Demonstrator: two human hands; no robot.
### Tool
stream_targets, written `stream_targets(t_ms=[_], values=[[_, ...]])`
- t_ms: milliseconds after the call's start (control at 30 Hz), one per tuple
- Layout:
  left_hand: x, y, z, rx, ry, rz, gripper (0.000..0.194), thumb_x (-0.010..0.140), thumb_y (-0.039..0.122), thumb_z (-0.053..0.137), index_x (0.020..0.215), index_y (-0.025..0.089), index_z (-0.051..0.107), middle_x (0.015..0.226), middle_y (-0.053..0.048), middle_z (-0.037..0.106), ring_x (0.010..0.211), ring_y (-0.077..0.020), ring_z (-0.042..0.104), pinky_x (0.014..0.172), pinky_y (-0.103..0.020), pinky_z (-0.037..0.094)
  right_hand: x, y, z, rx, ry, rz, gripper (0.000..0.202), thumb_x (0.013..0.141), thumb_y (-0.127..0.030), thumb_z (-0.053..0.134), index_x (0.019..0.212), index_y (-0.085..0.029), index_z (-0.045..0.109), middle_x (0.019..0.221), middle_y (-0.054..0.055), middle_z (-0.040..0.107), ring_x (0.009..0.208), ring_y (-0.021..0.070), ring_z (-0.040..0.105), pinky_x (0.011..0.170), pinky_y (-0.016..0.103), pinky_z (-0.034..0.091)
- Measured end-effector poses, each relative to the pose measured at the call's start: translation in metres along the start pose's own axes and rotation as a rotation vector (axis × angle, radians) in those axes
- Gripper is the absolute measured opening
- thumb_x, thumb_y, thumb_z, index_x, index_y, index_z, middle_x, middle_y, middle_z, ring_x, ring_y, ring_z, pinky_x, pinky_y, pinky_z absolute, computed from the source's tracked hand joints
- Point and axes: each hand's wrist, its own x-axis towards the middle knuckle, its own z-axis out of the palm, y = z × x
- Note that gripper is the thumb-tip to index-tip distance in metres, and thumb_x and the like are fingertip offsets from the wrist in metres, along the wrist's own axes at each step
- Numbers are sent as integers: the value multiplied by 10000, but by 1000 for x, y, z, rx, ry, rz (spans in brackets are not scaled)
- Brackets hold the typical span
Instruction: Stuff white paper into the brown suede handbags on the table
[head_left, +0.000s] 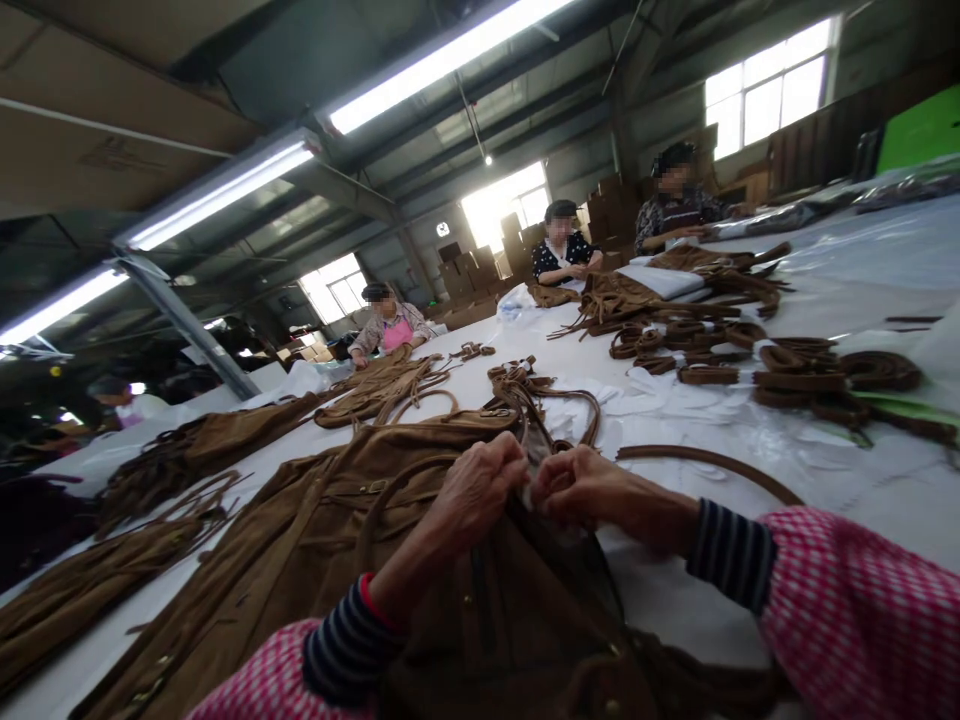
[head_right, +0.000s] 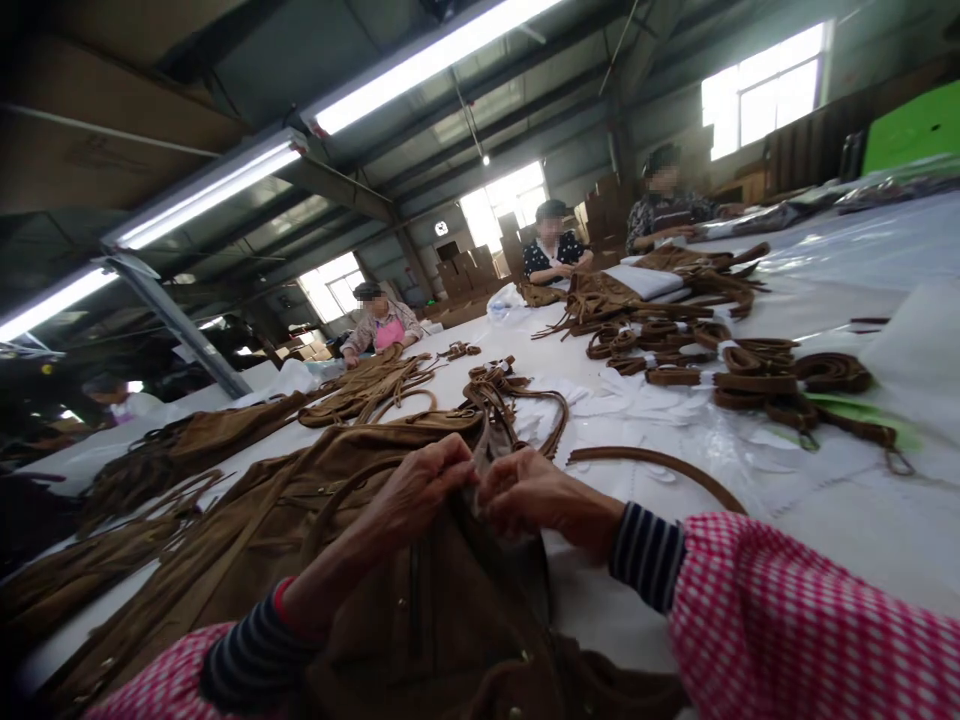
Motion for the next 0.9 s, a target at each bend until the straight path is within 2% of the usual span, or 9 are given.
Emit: stream_targets(t_ms=[100, 267, 400, 533, 633, 733, 900], values=[[10, -7, 14, -258, 59, -23, 203, 903, 329, 523, 794, 172, 591, 742, 2, 628, 687, -144, 494, 656, -270, 348, 1, -1, -8, 229, -48, 78, 162, 718, -278, 739, 765, -140, 670, 631, -7, 636, 485, 69, 497, 423, 168, 288], [10, -17, 30, -599, 89, -23, 190, 867, 339, 580, 791, 168, 544, 692, 18, 597, 631, -115, 455, 616, -243, 362, -2, -1, -5, 336, -36, 40, 171, 653, -206, 816, 779, -128, 730, 663, -16, 636, 504, 51, 484, 453, 158, 360], [7, -21, 35, -665, 109, -38, 219, 828, 351, 656, 776, 156, 570, 677, 36, 531, 625, -102, 441, 579, -231, 343, -4, -4, -1, 378, -66, 42, 258, 639, -194, 858, 871, -136, 760, 764, -4, 667, 570, 62, 536, 491, 158, 417], [6, -20, 33, -789, 73, -38, 259, 797, 369, 707, 763, 137, 597, 682, 20, 570, 623, -101, 476, 591, -230, 368, -4, 1, -1, 370, -25, 11, 267, 689, -270, 877, 897, -141, 769, 819, 30, 694, 658, 103, 606, 485, 156, 415], [5, -19, 30, -855, 53, -27, 259, 770, 357, 737, 764, 122, 629, 669, 10, 595, 621, -104, 498, 610, -232, 381, -2, 8, -3, 344, 39, -28, 297, 757, -373, 855, 918, -135, 779, 790, 37, 686, 612, 91, 569, 468, 164, 390], [3, -20, 29, -852, 58, -12, 232, 763, 331, 741, 762, 113, 663, 667, 3, 609, 623, -107, 507, 619, -234, 383, -1, 13, -3, 267, 96, -81, 287, 799, -394, 831, 885, -124, 787, 729, 16, 645, 584, 66, 505, 471, 158, 358], [4, -24, 32, -765, 89, -7, 219, 782, 331, 703, 802, 114, 725, 672, -2, 635, 640, -125, 536, 646, -243, 404, -1, 16, 0, 272, 163, -47, 312, 784, -411, 843, 899, -131, 764, 687, 6, 641, 539, 65, 502, 431, 152, 336]])
